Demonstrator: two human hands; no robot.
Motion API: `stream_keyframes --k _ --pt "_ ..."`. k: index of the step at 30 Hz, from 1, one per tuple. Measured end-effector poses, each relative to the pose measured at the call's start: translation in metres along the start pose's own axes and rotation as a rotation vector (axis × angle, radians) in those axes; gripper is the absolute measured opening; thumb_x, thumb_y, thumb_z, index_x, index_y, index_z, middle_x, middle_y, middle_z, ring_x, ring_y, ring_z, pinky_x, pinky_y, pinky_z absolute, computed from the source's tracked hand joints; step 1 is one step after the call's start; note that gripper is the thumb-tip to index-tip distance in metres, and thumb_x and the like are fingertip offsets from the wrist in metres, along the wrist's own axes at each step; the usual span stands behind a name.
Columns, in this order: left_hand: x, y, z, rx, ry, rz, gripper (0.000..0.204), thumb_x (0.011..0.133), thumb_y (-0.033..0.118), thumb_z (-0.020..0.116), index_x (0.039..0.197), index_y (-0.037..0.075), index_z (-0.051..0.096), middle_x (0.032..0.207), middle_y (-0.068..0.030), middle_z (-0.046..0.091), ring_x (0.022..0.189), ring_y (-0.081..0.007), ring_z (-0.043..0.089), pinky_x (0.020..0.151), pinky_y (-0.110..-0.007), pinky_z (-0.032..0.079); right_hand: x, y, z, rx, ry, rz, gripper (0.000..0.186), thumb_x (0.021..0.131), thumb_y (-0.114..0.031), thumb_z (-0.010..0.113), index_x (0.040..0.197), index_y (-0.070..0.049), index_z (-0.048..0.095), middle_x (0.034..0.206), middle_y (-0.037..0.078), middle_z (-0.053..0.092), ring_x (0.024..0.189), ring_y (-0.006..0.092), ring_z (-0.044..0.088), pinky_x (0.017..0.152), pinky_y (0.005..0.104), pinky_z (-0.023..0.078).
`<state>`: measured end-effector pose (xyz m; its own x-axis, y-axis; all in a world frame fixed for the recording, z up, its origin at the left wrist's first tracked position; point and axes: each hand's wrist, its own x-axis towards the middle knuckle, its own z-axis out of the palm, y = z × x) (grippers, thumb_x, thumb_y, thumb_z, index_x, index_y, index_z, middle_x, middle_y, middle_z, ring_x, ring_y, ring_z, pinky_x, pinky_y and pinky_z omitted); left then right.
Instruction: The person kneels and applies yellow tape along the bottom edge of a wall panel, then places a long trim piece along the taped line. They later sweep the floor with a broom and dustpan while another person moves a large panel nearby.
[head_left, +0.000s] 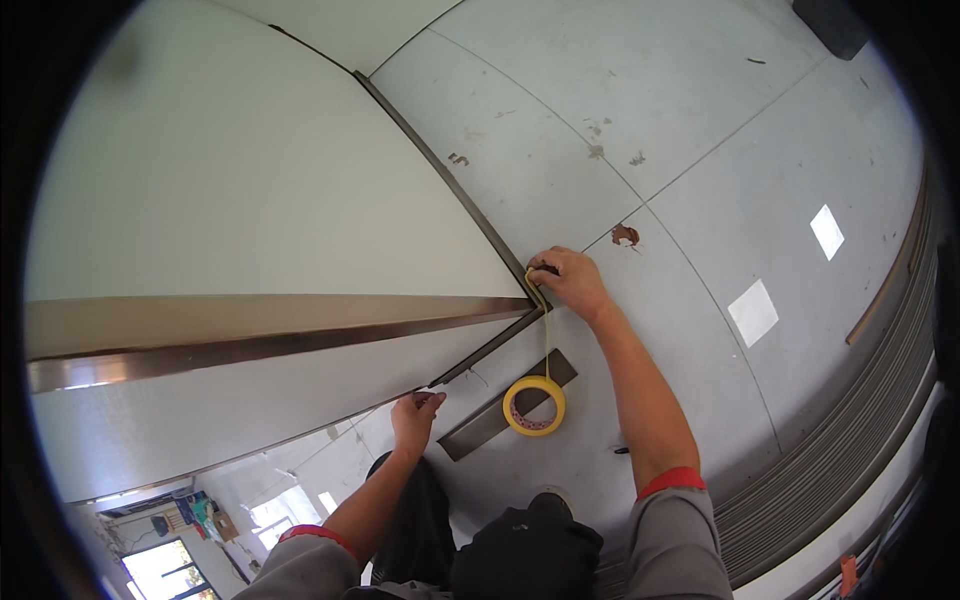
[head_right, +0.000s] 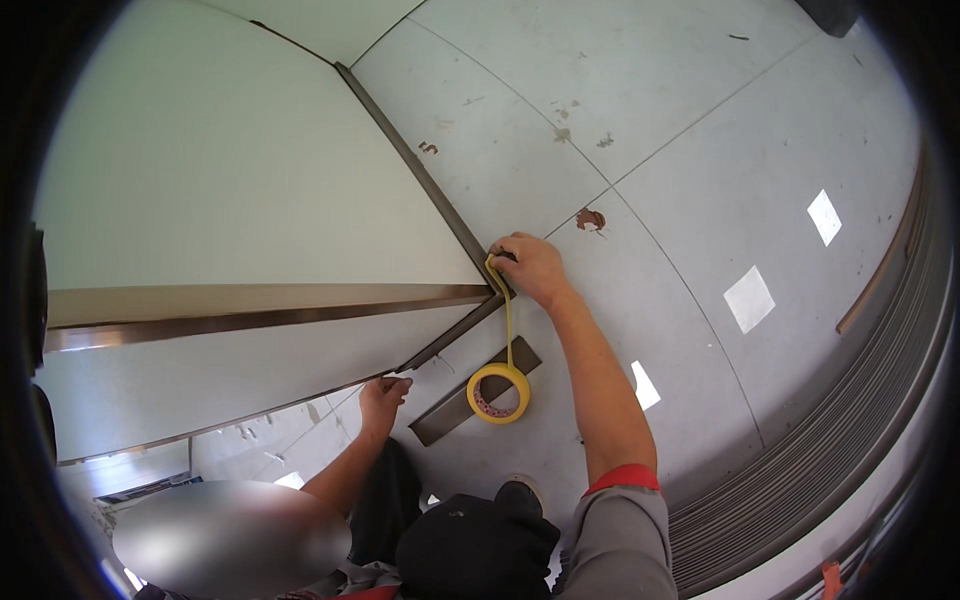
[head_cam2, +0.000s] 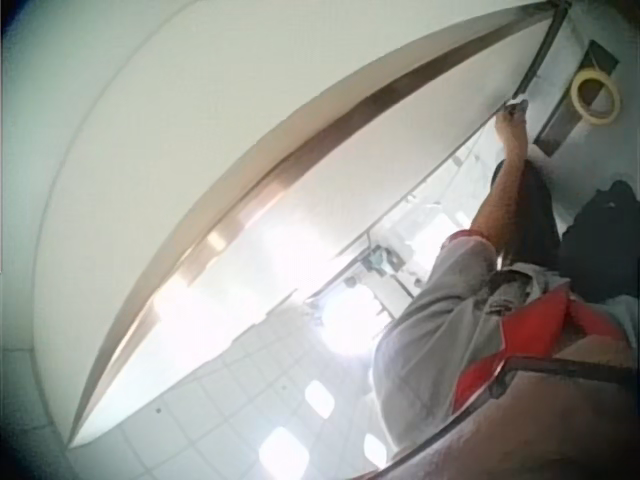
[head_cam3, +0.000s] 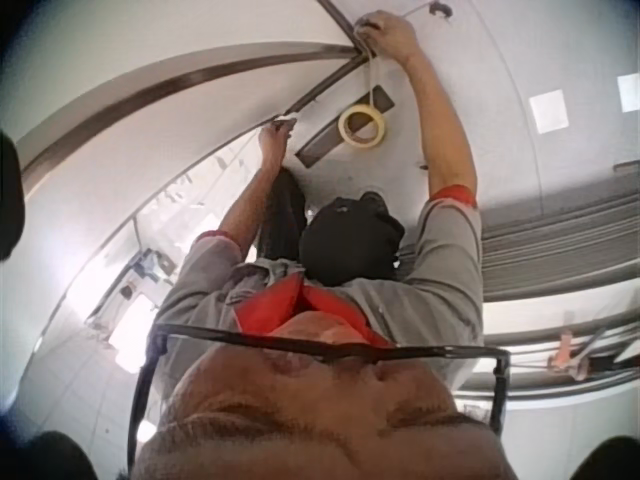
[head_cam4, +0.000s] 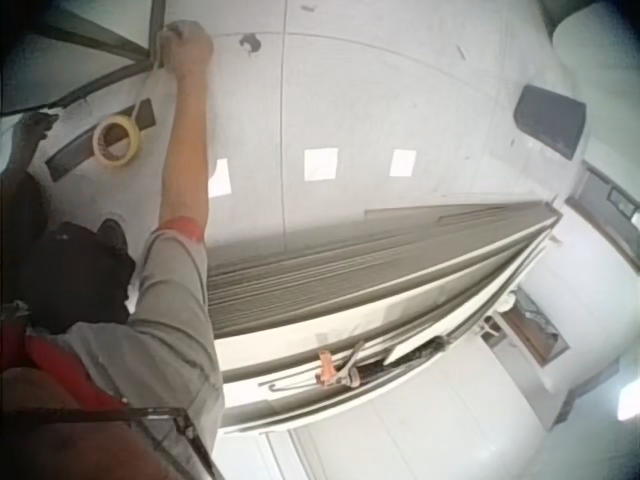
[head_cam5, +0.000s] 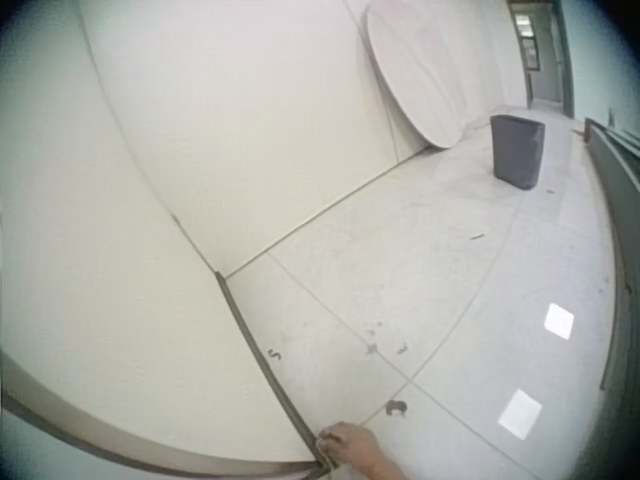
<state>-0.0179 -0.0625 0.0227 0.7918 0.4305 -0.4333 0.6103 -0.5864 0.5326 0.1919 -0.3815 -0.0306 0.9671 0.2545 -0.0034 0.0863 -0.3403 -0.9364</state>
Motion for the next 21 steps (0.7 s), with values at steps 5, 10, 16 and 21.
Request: stream_keyframes --k 5,10,16,21 --pt "0.01 0.001 0.012 -0.073 0.025 0.128 0.028 0.088 0.026 0.072 0.088 -0.002 0.069 0.071 -0.0085 0.067 0.062 -0.0173 0.062 0.063 -0.033 0.049 0.0 -0.005 0.008 -0.03 0.031 0.089 0.02 0.084 -0.018 0.07 0.1 -0.006 0.067 0.087 0.01 0.069 0.08 0.0251 0.066 0.075 0.0332 0.051" --pt "0.008 0.007 0.014 -0.013 0.034 0.133 0.028 0.088 0.026 0.071 0.09 -0.001 0.069 0.071 -0.0092 0.067 0.065 -0.0184 0.063 0.065 -0.033 0.049 -0.003 -0.007 0.004 0.008 -0.022 0.068 0.017 0.087 -0.016 0.068 0.099 -0.004 0.067 0.088 0.012 0.07 0.08 0.0253 0.067 0.075 0.033 0.051" --pt "0.007 0.007 0.015 0.002 0.056 0.148 0.026 0.089 0.024 0.07 0.091 -0.001 0.068 0.072 -0.0091 0.067 0.067 -0.019 0.065 0.066 -0.033 0.05 -0.012 -0.008 0.006 0.096 -0.034 0.01 0.018 0.089 -0.009 0.062 0.105 -0.004 0.069 0.095 0.012 0.072 0.087 0.0259 0.069 0.08 0.0323 0.052" --pt "0.009 0.002 0.019 -0.107 0.055 0.141 0.023 0.089 0.023 0.069 0.089 0.0 0.067 0.071 -0.0072 0.066 0.066 -0.0166 0.062 0.065 -0.032 0.048 -0.017 -0.003 0.017 0.071 0.033 -0.094 0.026 0.09 -0.002 0.054 0.109 -0.006 0.071 0.102 0.014 0.07 0.093 0.033 0.067 0.083 0.0382 0.053"
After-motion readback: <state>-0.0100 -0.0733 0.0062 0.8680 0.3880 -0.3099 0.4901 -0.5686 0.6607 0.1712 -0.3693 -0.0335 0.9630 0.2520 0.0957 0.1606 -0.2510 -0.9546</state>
